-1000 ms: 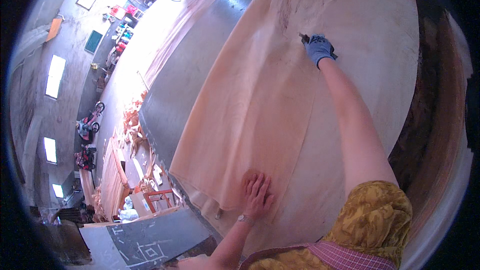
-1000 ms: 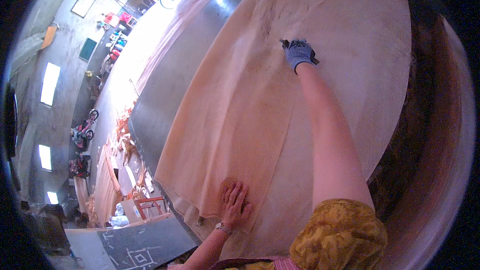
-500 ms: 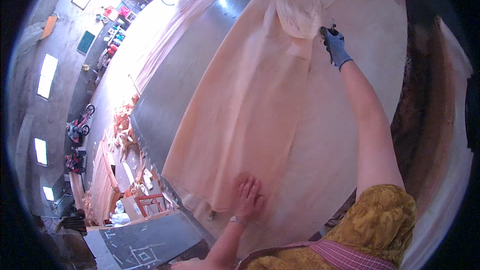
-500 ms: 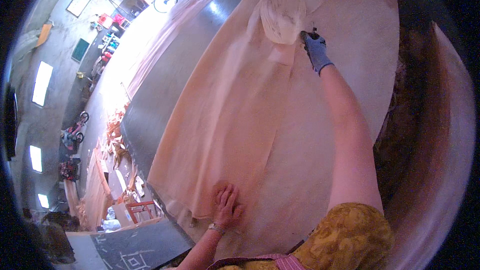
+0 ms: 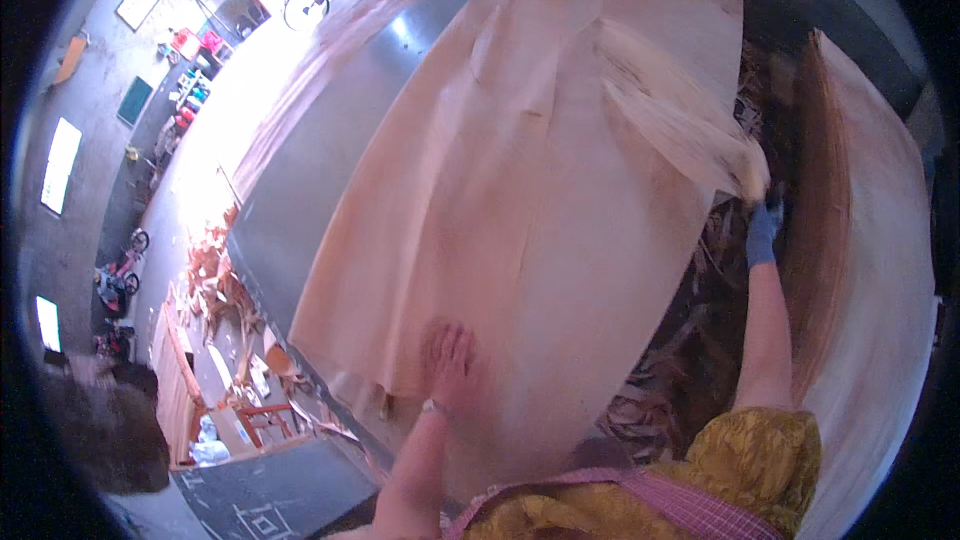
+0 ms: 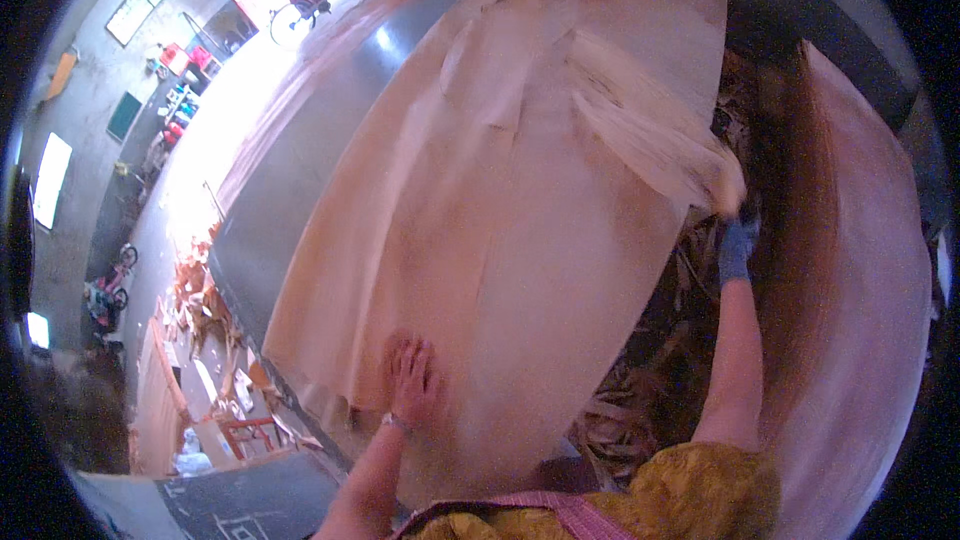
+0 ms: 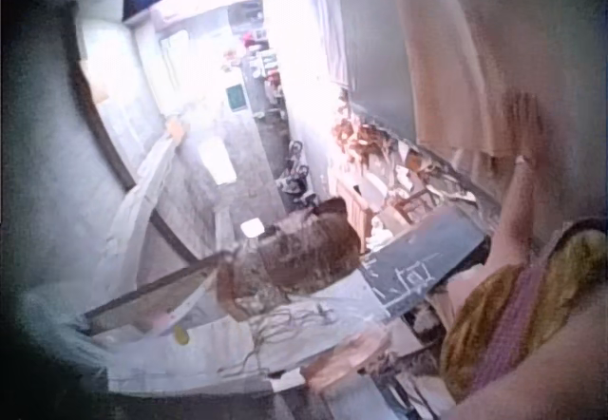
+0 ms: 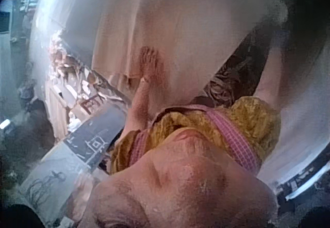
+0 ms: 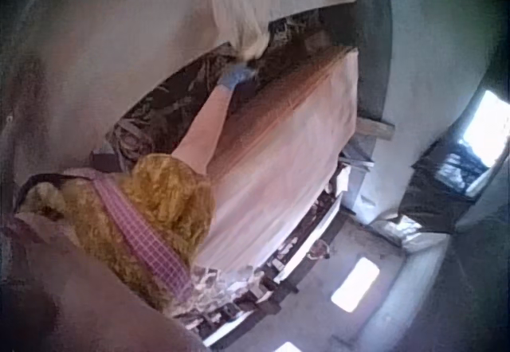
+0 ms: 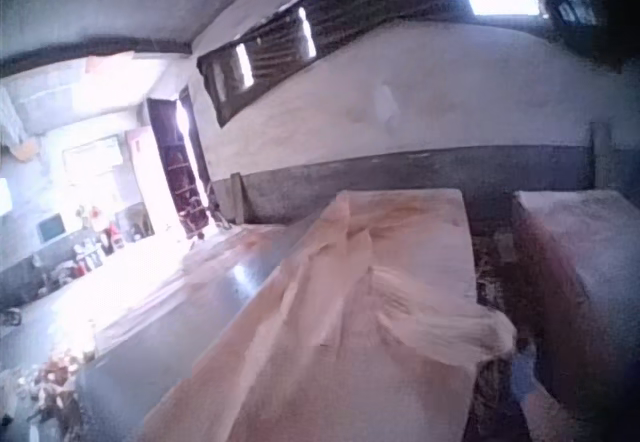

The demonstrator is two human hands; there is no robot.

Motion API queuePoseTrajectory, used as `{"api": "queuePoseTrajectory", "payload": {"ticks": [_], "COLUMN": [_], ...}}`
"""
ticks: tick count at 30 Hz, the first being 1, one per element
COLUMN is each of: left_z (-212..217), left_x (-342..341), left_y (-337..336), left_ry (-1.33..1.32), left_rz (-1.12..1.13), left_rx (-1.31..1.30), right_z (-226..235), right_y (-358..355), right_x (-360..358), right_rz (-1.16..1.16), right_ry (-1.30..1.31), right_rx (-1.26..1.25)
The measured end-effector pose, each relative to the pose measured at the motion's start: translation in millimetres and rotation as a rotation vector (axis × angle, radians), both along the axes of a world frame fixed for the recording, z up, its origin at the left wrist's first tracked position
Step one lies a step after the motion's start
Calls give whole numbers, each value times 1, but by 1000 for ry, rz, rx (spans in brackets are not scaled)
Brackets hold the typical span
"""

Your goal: The person trims damaged or uneven edges from sheets of wood veneer using a utility knife and organizes the sheets into stacks on worktables.

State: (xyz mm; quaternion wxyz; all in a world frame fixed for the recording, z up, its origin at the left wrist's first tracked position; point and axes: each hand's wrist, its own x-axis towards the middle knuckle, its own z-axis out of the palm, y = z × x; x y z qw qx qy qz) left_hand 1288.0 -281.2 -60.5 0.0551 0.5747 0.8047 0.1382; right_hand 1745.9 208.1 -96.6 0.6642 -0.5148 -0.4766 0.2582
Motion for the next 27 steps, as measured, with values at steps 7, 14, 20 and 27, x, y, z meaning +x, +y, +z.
{"api": "queuePoseTrajectory", "payload": {"ticks": [7, 14, 20, 27], "left_z": [31, 28, 28, 32], "left_x": [-25, -56, -82, -111], "left_y": [-47, -208, -216, -212], "left_ry": [-105, 291, 78, 76], "left_rz": [34, 579, 256, 362], "left_rx": [171, 114, -2, 27], "right_z": [-122, -84, -17, 59], "right_y": [-350, -540, -575, -592], "right_x": [205, 172, 86, -257], "right_rz": [483, 540, 275, 757], "right_ry": [-1851, -1780, -2224, -808], "right_rx": [-990, -1059, -537, -111]}}
